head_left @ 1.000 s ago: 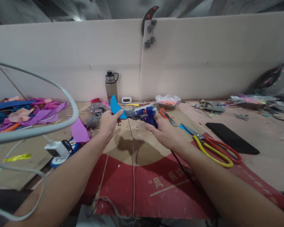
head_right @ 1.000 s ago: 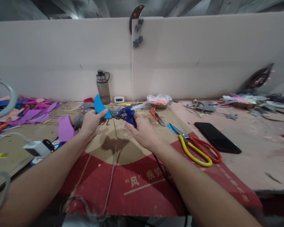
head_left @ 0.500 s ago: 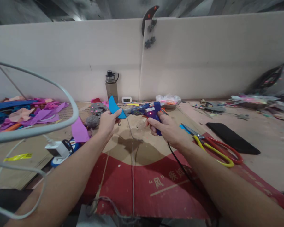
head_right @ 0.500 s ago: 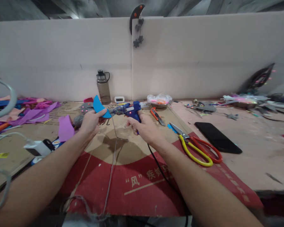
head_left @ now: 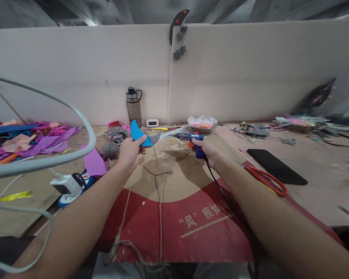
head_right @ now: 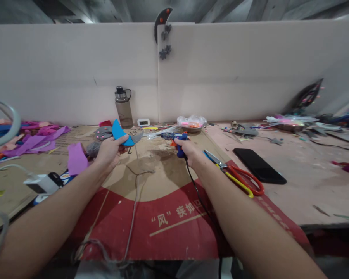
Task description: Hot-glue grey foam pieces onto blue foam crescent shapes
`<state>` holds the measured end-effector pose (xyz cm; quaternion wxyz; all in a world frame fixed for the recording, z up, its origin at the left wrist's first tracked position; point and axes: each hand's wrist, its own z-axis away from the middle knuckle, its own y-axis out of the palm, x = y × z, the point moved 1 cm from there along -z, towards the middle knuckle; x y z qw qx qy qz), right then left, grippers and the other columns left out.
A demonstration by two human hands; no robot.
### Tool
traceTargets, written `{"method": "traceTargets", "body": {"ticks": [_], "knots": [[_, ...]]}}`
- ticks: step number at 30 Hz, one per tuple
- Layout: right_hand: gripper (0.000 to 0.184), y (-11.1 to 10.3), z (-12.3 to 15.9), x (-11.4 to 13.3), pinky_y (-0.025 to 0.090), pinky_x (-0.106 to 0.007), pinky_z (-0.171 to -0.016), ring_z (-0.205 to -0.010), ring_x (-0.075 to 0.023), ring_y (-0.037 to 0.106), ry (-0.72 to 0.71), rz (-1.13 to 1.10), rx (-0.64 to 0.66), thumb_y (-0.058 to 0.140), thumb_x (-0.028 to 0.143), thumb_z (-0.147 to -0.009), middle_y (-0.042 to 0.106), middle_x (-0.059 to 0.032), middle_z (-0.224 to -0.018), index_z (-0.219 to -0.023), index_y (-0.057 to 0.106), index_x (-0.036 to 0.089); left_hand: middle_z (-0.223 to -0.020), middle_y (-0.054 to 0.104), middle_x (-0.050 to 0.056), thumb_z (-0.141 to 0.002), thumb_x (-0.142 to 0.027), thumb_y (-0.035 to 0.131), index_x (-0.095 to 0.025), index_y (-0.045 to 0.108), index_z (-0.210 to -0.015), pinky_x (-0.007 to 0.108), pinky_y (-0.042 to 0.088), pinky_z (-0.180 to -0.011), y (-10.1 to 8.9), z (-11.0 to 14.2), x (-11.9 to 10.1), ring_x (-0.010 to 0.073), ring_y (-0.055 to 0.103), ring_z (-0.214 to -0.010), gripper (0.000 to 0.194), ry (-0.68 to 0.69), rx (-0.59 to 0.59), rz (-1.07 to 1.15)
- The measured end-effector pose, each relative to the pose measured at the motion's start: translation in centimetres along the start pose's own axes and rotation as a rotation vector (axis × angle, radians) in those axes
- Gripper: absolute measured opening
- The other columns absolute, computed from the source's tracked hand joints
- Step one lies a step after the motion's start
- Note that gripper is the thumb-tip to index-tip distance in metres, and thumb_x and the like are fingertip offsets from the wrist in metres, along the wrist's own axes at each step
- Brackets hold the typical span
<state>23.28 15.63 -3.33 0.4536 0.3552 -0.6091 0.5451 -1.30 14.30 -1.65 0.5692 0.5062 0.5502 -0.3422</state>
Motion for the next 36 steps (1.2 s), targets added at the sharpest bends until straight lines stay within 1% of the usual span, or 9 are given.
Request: {"method": "traceTargets", "body": {"ticks": [5, 10, 13, 18, 23, 26, 29, 31, 36], "knots": [[0.027, -0.4, -0.3, -1.1, 0.043, -0.046, -0.077, -0.099, -0.0340, 0.054, -0.072, 0.241, -0.090, 0.065, 0.033, -0.062, 0.061, -0.0153, -0.075, -0.051, 0.044, 0.020, -0.063, 0.066, 0.003, -0.053, -0.034, 0.074, -0.017, 0.060, -0.066, 0.025, 0.040, -0.050, 0.1, 0.1, 0.2, 0.0144, 0.059, -0.053, 0.026, 0.014, 0.011, 0.011], [0.027, 0.1, 2.3, 0.6, 0.032, -0.056, -0.090, -0.113, -0.0364, 0.043, -0.416, 0.541, -0.282, 0.060, 0.040, -0.070, 0.058, -0.0188, -0.090, -0.061, 0.045, 0.019, -0.063, 0.066, 0.003, -0.055, -0.034, 0.074, -0.017, 0.060, -0.066, 0.024, 0.039, -0.049, 0.4, 0.5, 0.1, 0.0136, 0.057, -0.052, 0.024, 0.017, 0.058, 0.018], [0.023, 2.3, 4.1, 1.9, 0.043, -0.044, -0.082, -0.090, -0.0235, 0.055, -0.484, 0.218, -0.047, 0.050, 0.042, -0.078, 0.058, -0.0082, -0.083, -0.075, 0.047, 0.020, -0.065, 0.066, 0.003, -0.056, -0.034, 0.073, -0.017, 0.061, -0.068, 0.024, 0.038, -0.049, 0.8, 1.0, 0.0, 0.0130, 0.057, -0.053, 0.024, 0.009, 0.089, 0.033], [0.041, 6.7, 6.4, 2.8, 0.048, -0.031, -0.068, -0.071, -0.0141, 0.060, -0.108, -0.540, 0.393, 0.066, 0.034, -0.068, 0.059, -0.0002, -0.079, -0.094, 0.036, 0.023, -0.064, 0.065, 0.003, -0.055, -0.038, 0.074, -0.015, 0.061, -0.067, 0.025, 0.040, -0.052, 1.3, 1.3, 0.2, 0.0128, 0.056, -0.053, 0.029, 0.034, 0.064, -0.009], [0.042, 7.6, 7.1, 2.6, 0.042, -0.022, -0.050, -0.052, -0.0105, 0.055, 0.017, -0.621, 0.588, 0.069, 0.023, -0.063, 0.054, 0.0059, -0.063, -0.091, 0.037, 0.023, -0.063, 0.064, 0.004, -0.059, -0.041, 0.070, -0.013, 0.061, -0.066, 0.025, 0.041, -0.054, 1.0, 1.3, 0.4, 0.0123, 0.055, -0.054, 0.030, 0.094, 0.032, -0.132], [0.022, 7.1, 6.7, 2.3, 0.039, -0.023, -0.048, -0.048, -0.0083, 0.046, -0.167, -0.387, 0.466, 0.060, 0.024, -0.072, 0.049, 0.0064, -0.062, -0.085, 0.043, 0.021, -0.061, 0.063, 0.004, -0.062, -0.044, 0.067, -0.013, 0.062, -0.067, 0.025, 0.041, -0.053, 0.7, 1.2, 0.4, 0.0136, 0.055, -0.055, 0.032, 0.147, 0.002, -0.252], [0.003, 6.3, 6.4, 2.4, 0.040, -0.026, -0.060, -0.063, -0.0115, 0.049, -0.544, -0.024, 0.247, 0.052, 0.019, -0.077, 0.052, 0.0019, -0.071, -0.077, 0.049, 0.020, -0.059, 0.062, 0.005, -0.063, -0.046, 0.065, -0.012, 0.063, -0.068, 0.026, 0.040, -0.052, 0.5, 1.1, 0.4, 0.0144, 0.055, -0.053, 0.035, 0.189, -0.027, -0.391], [0.007, 5.9, 6.4, 2.6, 0.039, -0.028, -0.067, -0.073, -0.0138, 0.049, -0.754, 0.184, 0.168, 0.048, 0.014, -0.079, 0.054, -0.0011, -0.077, -0.076, 0.051, 0.019, -0.059, 0.063, 0.005, -0.064, -0.048, 0.064, -0.012, 0.064, -0.069, 0.026, 0.039, -0.051, 0.4, 1.2, 0.3, 0.0144, 0.054, -0.052, 0.036, 0.211, -0.036, -0.479], [0.011, 5.2, 6.2, 3.2, 0.039, -0.030, -0.073, -0.082, -0.0164, 0.050, -0.917, 0.412, 0.113, 0.045, 0.015, -0.085, 0.055, -0.0059, -0.088, -0.078, 0.053, 0.017, -0.054, 0.061, 0.004, -0.066, -0.049, 0.061, -0.013, 0.063, -0.065, 0.026, 0.036, -0.049, 0.7, 1.9, -0.3, 0.0149, 0.054, -0.049, 0.036, 0.262, -0.009, -0.682]]}}
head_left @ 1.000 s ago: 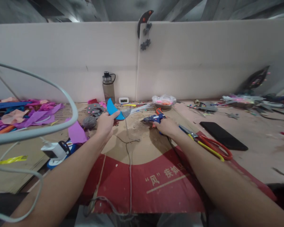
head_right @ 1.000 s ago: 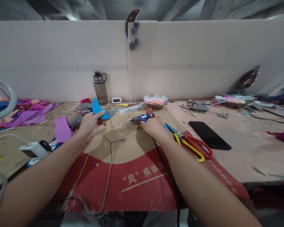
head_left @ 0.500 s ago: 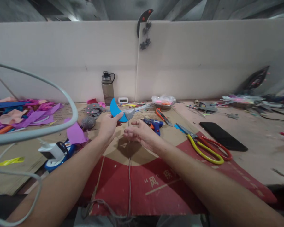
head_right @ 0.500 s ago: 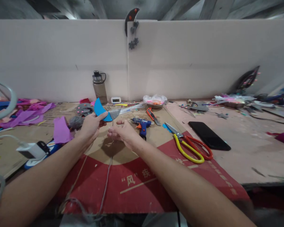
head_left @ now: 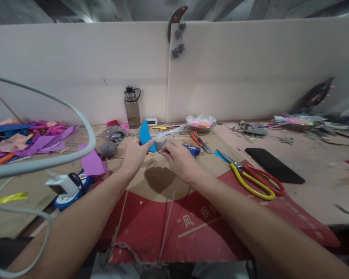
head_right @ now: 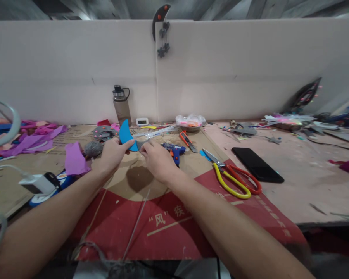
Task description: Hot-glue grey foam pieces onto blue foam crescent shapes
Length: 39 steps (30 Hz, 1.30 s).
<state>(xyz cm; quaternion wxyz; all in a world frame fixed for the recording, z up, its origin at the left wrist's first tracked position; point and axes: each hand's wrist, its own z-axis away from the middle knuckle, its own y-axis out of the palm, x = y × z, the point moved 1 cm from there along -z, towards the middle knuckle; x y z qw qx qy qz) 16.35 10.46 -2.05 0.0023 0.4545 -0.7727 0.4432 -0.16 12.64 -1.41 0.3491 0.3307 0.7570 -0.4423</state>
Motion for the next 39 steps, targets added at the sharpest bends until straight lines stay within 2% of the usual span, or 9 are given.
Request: {"method": "traceTargets", "body": {"ticks": [6, 13, 18, 24, 31, 35, 39], "knots": [[0.011, -0.4, -0.5, -0.5, 0.040, -0.029, -0.073, -0.081, -0.0162, 0.050, -0.029, 0.098, -0.023, 0.046, 0.019, -0.087, 0.054, -0.0059, -0.088, -0.080, 0.055, 0.017, -0.059, 0.063, 0.004, -0.068, -0.044, 0.060, -0.013, 0.064, -0.066, 0.025, 0.038, -0.050, 0.4, 0.8, -0.9, 0.0138, 0.054, -0.051, 0.031, 0.029, 0.165, -0.007], [0.010, -0.7, -0.6, -1.4, 0.040, -0.029, -0.073, -0.084, -0.0165, 0.051, -0.063, 0.097, -0.022, 0.048, 0.020, -0.087, 0.055, -0.0059, -0.089, -0.082, 0.056, 0.018, -0.057, 0.061, 0.003, -0.068, -0.042, 0.061, -0.013, 0.064, -0.068, 0.024, 0.038, -0.049, 0.6, 1.3, -1.6, 0.0129, 0.053, -0.049, 0.029, 0.013, 0.301, 0.029], [0.008, -0.9, -0.7, -2.0, 0.040, -0.027, -0.073, -0.083, -0.0154, 0.051, -0.082, 0.008, -0.033, 0.052, 0.019, -0.085, 0.056, -0.0052, -0.086, -0.079, 0.056, 0.017, -0.061, 0.062, 0.004, -0.067, -0.042, 0.064, -0.013, 0.065, -0.070, 0.024, 0.041, -0.051, 1.0, 0.8, -0.7, 0.0115, 0.053, -0.050, 0.029, -0.026, 0.389, 0.165], [0.008, -1.3, -0.5, -2.0, 0.038, -0.025, -0.066, -0.070, -0.0130, 0.051, 0.025, -0.111, -0.054, 0.056, 0.021, -0.081, 0.059, -0.0011, -0.073, -0.074, 0.056, 0.017, -0.065, 0.062, 0.004, -0.065, -0.044, 0.068, -0.013, 0.064, -0.070, 0.024, 0.042, -0.053, 1.3, 0.7, -0.3, 0.0101, 0.053, -0.053, 0.032, -0.104, 0.542, 0.418], [0.012, -1.8, -0.5, -2.0, 0.037, -0.025, -0.062, -0.066, -0.0122, 0.050, 0.135, -0.227, -0.010, 0.052, 0.023, -0.082, 0.057, -0.0001, -0.070, -0.072, 0.055, 0.017, -0.065, 0.062, 0.004, -0.064, -0.046, 0.070, -0.012, 0.063, -0.069, 0.024, 0.042, -0.057, 1.4, 0.8, -0.6, 0.0096, 0.053, -0.055, 0.034, -0.156, 0.630, 0.517], [0.014, -2.1, -0.6, -2.0, 0.036, -0.025, -0.063, -0.066, -0.0119, 0.050, 0.154, -0.241, 0.014, 0.052, 0.022, -0.082, 0.059, -0.0004, -0.070, -0.071, 0.057, 0.017, -0.069, 0.063, 0.004, -0.059, -0.042, 0.074, -0.013, 0.065, -0.075, 0.024, 0.042, -0.057, 1.4, 0.6, -0.5, 0.0102, 0.054, -0.058, 0.035, -0.121, 0.649, 0.490], [0.014, -2.4, -0.5, -1.8, 0.037, -0.025, -0.064, -0.067, -0.0121, 0.051, 0.158, -0.252, 0.000, 0.053, 0.023, -0.081, 0.060, -0.0004, -0.070, -0.070, 0.058, 0.017, -0.067, 0.063, 0.002, -0.057, -0.035, 0.076, -0.014, 0.064, -0.074, 0.024, 0.040, -0.056, 1.2, 0.6, -0.8, 0.0099, 0.053, -0.057, 0.030, -0.062, 0.647, 0.438]]}}
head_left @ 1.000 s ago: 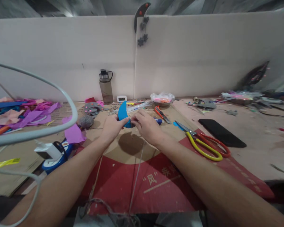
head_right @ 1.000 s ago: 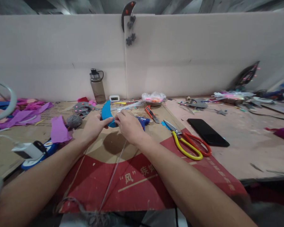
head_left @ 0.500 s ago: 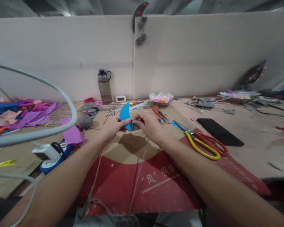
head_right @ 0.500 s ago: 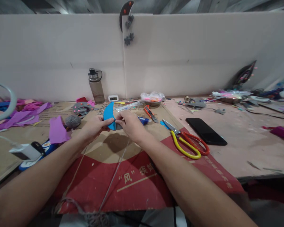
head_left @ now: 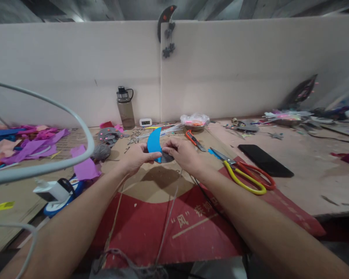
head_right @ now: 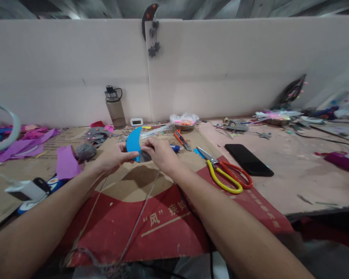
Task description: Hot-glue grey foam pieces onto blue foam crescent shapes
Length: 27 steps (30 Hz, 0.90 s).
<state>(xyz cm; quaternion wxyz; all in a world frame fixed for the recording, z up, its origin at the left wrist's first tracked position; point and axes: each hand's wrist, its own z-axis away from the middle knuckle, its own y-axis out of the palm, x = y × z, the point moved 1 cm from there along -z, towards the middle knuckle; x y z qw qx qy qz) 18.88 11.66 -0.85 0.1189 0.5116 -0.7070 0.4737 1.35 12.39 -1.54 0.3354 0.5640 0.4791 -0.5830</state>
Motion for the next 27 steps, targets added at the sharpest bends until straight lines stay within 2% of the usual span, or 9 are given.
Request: {"method": "traceTargets", "body": {"ticks": [5, 13, 22, 27], "knots": [[0.014, -0.1, 0.0, 0.0, 0.037, -0.025, -0.064, -0.066, -0.0121, 0.051, 0.011, 0.021, -0.021, 0.053, 0.024, -0.081, 0.060, -0.0003, -0.069, -0.069, 0.057, 0.017, -0.066, 0.064, 0.001, -0.057, -0.031, 0.076, -0.015, 0.065, -0.072, 0.024, 0.040, -0.058, 0.2, 0.3, -0.7, 0.0106, 0.054, -0.058, 0.025, 0.031, 0.003, -0.096], [0.013, -0.1, 0.0, -0.1, 0.036, -0.024, -0.060, -0.063, -0.0111, 0.048, 0.057, -0.045, -0.034, 0.053, 0.025, -0.079, 0.058, 0.0004, -0.068, -0.069, 0.057, 0.017, -0.081, 0.069, 0.003, -0.054, -0.029, 0.077, -0.017, 0.066, -0.080, 0.029, 0.046, -0.071, 0.6, 0.6, -1.0, 0.0158, 0.061, -0.072, 0.031, 0.046, 0.060, -0.115], [0.018, -0.2, -0.3, -0.9, 0.031, -0.022, -0.049, -0.052, -0.0083, 0.040, 0.192, -0.300, 0.089, 0.054, 0.030, -0.076, 0.049, 0.0036, -0.056, -0.064, 0.054, 0.017, -0.088, 0.069, 0.007, -0.052, -0.025, 0.078, -0.015, 0.066, -0.085, 0.034, 0.047, -0.079, 0.5, 0.5, -0.8, 0.0184, 0.063, -0.079, 0.036, 0.025, 0.089, -0.038], [0.020, -0.5, -0.3, -0.8, 0.024, -0.021, -0.043, -0.044, -0.0058, 0.032, 0.234, -0.426, 0.186, 0.055, 0.033, -0.076, 0.042, 0.0066, -0.049, -0.063, 0.052, 0.018, -0.088, 0.069, 0.007, -0.051, -0.020, 0.078, -0.014, 0.065, -0.086, 0.034, 0.047, -0.078, 0.6, 0.5, -1.0, 0.0174, 0.063, -0.078, 0.038, 0.002, 0.112, 0.031]]}}
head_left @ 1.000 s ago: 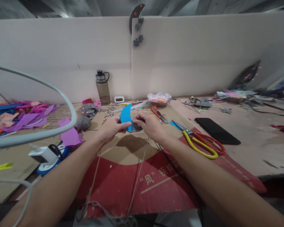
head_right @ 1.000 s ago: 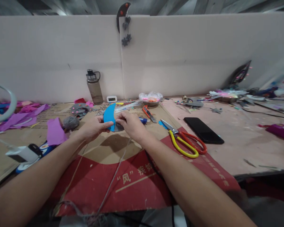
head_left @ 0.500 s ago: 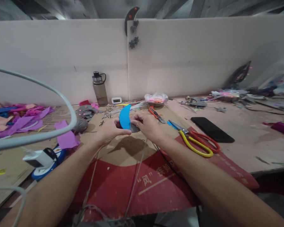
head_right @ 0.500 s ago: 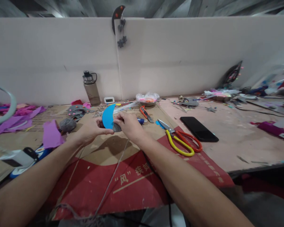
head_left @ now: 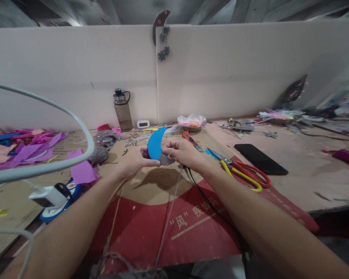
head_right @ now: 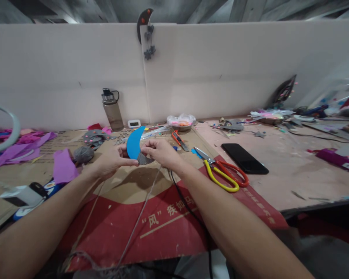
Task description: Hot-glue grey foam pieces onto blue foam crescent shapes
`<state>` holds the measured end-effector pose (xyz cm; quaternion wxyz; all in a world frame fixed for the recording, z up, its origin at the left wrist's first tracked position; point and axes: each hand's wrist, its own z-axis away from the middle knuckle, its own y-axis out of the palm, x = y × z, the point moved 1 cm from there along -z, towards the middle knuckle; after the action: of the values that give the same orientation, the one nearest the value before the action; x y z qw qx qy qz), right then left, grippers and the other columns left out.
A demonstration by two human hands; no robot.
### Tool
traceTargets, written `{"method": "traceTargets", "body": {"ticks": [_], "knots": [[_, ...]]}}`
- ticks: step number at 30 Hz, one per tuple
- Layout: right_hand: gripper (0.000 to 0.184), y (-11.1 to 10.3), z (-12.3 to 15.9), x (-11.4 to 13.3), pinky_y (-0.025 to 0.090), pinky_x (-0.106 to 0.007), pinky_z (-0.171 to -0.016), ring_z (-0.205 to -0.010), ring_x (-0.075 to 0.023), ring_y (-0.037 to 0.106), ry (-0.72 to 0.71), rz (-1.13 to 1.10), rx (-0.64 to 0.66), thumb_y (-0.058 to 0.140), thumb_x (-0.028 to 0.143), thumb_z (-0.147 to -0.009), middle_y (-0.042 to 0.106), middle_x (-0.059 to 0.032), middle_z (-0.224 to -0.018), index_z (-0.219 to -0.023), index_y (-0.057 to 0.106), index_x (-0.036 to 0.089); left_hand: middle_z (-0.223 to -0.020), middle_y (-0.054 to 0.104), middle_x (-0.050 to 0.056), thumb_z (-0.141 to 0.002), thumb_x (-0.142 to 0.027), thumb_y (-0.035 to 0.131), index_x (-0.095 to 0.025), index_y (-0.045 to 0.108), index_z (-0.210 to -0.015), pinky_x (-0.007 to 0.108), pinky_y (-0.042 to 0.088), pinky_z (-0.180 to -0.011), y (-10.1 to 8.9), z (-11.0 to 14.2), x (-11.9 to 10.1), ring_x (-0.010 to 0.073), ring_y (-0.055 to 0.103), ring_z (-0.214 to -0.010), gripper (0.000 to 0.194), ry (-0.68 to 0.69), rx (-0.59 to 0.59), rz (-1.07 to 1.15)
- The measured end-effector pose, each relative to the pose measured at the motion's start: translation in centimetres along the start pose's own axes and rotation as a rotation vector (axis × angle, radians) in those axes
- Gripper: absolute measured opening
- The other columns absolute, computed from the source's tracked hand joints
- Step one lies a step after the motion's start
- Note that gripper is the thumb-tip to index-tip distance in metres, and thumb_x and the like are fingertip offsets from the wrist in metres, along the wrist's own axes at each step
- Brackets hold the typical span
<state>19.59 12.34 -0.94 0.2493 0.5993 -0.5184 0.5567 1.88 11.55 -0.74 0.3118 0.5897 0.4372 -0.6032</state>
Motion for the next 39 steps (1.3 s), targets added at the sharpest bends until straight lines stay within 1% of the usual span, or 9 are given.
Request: {"method": "traceTargets", "body": {"ticks": [5, 9, 13, 18, 25, 28, 31, 37, 39], "knots": [[0.021, -0.2, 0.1, 0.1, 0.021, -0.021, -0.041, -0.044, -0.0053, 0.032, 0.032, -0.038, 0.054, 0.058, 0.037, -0.074, 0.044, 0.0062, -0.053, -0.066, 0.053, 0.018, -0.089, 0.069, 0.007, -0.051, -0.019, 0.078, -0.014, 0.064, -0.087, 0.033, 0.048, -0.078, 0.1, 0.1, 0.0, 0.0170, 0.063, -0.078, 0.039, -0.004, 0.041, 0.040], [0.022, -0.2, 0.3, 0.1, 0.021, -0.020, -0.041, -0.046, -0.0054, 0.033, 0.059, -0.059, 0.080, 0.059, 0.040, -0.073, 0.047, 0.0052, -0.059, -0.070, 0.054, 0.018, -0.091, 0.068, 0.007, -0.051, -0.018, 0.078, -0.014, 0.063, -0.093, 0.033, 0.048, -0.078, 0.1, 0.1, 0.0, 0.0169, 0.062, -0.080, 0.045, 0.007, 0.029, 0.042], [0.025, -0.2, 0.5, 0.0, 0.018, -0.021, -0.042, -0.045, -0.0056, 0.029, 0.082, -0.100, 0.100, 0.058, 0.043, -0.074, 0.041, 0.0064, -0.057, -0.071, 0.052, 0.019, -0.097, 0.067, 0.008, -0.051, -0.018, 0.079, -0.015, 0.061, -0.101, 0.032, 0.049, -0.077, 0.0, 0.1, -0.2, 0.0164, 0.062, -0.080, 0.053, 0.033, 0.031, 0.042], [0.027, -0.1, 0.6, -0.1, 0.017, -0.022, -0.043, -0.045, -0.0058, 0.025, 0.093, -0.140, 0.119, 0.058, 0.043, -0.074, 0.034, 0.0077, -0.051, -0.067, 0.049, 0.019, -0.098, 0.067, 0.008, -0.054, -0.017, 0.077, -0.015, 0.060, -0.103, 0.030, 0.049, -0.076, 0.1, 0.2, -0.5, 0.0164, 0.063, -0.081, 0.052, 0.049, 0.043, 0.016], [0.031, -0.2, 0.6, 0.0, 0.016, -0.023, -0.043, -0.044, -0.0055, 0.024, 0.095, -0.059, 0.095, 0.059, 0.046, -0.073, 0.035, 0.0072, -0.050, -0.061, 0.050, 0.018, -0.098, 0.067, 0.008, -0.053, -0.017, 0.077, -0.016, 0.060, -0.103, 0.031, 0.048, -0.077, 0.1, 0.4, -0.8, 0.0177, 0.062, -0.084, 0.053, 0.035, 0.068, 0.031], [0.031, -0.1, 0.5, 0.0, 0.015, -0.023, -0.043, -0.044, -0.0055, 0.024, 0.102, -0.073, 0.026, 0.059, 0.045, -0.073, 0.035, 0.0074, -0.048, -0.060, 0.049, 0.018, -0.095, 0.066, 0.007, -0.054, -0.017, 0.077, -0.015, 0.060, -0.100, 0.030, 0.047, -0.077, -0.1, 0.3, -0.7, 0.0160, 0.062, -0.082, 0.048, 0.061, 0.063, 0.055], [0.032, 0.2, 0.6, 0.1, 0.014, -0.022, -0.041, -0.043, -0.0051, 0.023, 0.142, -0.152, -0.019, 0.061, 0.045, -0.071, 0.034, 0.0079, -0.048, -0.060, 0.047, 0.018, -0.088, 0.066, 0.005, -0.057, -0.017, 0.076, -0.015, 0.059, -0.096, 0.028, 0.047, -0.073, -0.4, 0.2, -0.6, 0.0138, 0.061, -0.077, 0.042, 0.086, 0.027, 0.065], [0.033, 1.0, 1.2, 0.4, 0.016, -0.019, -0.041, -0.044, -0.0049, 0.024, 0.201, -0.413, 0.124, 0.061, 0.046, -0.071, 0.031, 0.0086, -0.051, -0.064, 0.043, 0.019, -0.092, 0.065, 0.005, -0.055, -0.015, 0.077, -0.015, 0.058, -0.100, 0.029, 0.047, -0.074, -0.7, 0.2, -0.8, 0.0144, 0.060, -0.078, 0.049, 0.160, 0.045, 0.110], [0.035, 1.1, 1.1, 0.3, 0.013, -0.020, -0.040, -0.043, -0.0048, 0.023, 0.217, -0.459, 0.112, 0.061, 0.046, -0.070, 0.030, 0.0086, -0.051, -0.061, 0.040, 0.019, -0.089, 0.065, 0.005, -0.056, -0.017, 0.077, -0.015, 0.059, -0.098, 0.027, 0.047, -0.072, -0.8, 0.2, -0.7, 0.0138, 0.060, -0.076, 0.045, 0.148, 0.039, 0.108]]}}
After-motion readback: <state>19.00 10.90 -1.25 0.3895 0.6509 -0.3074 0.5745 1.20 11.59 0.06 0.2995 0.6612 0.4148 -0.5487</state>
